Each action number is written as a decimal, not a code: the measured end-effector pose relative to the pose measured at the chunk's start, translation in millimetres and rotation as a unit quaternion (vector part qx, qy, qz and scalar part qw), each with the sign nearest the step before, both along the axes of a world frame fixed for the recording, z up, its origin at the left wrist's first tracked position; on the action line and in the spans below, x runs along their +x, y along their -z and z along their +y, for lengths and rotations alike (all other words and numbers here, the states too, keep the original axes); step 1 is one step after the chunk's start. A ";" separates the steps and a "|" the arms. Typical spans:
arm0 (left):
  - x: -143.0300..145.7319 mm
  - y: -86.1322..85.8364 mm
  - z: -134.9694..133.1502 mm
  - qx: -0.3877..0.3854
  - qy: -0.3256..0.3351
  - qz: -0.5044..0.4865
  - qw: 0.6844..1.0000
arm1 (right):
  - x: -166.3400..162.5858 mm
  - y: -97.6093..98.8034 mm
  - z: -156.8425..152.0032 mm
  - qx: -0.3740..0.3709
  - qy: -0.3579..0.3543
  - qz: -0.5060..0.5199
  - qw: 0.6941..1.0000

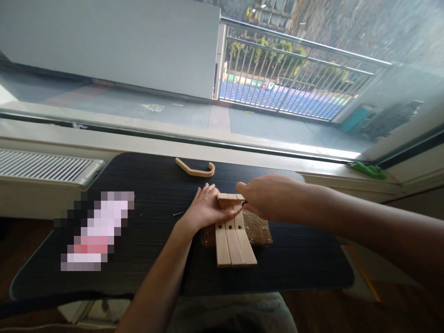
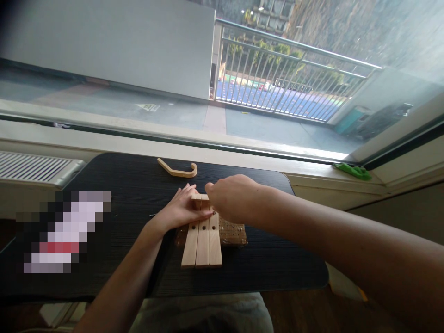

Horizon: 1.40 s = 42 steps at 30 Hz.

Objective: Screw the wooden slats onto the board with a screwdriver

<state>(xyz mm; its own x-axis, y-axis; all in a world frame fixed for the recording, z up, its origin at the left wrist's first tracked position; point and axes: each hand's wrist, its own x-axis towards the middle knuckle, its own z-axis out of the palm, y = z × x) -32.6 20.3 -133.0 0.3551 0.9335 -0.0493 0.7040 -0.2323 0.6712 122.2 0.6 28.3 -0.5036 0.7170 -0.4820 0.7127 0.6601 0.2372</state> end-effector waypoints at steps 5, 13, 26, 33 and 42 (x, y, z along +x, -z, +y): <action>-0.1 2.8 0.9 -0.008 0.010 0.011 1.000 | 3.9 0.6 -4.5 0.010 -0.051 0.014 0.999; -1.1 -0.3 3.0 0.020 0.021 -0.012 1.000 | 14.6 8.6 -2.8 0.031 -0.185 0.041 0.981; 1.1 3.1 3.6 0.028 0.029 -0.014 0.999 | 11.7 6.2 -9.5 0.014 -0.153 0.045 0.987; 2.5 6.0 5.5 0.062 0.034 -0.068 0.995 | 12.3 4.7 -9.3 -0.017 -0.100 0.074 0.992; 7.5 10.2 8.1 0.096 0.029 -0.107 0.989 | 13.4 -2.4 -8.4 -0.059 -0.027 0.086 0.994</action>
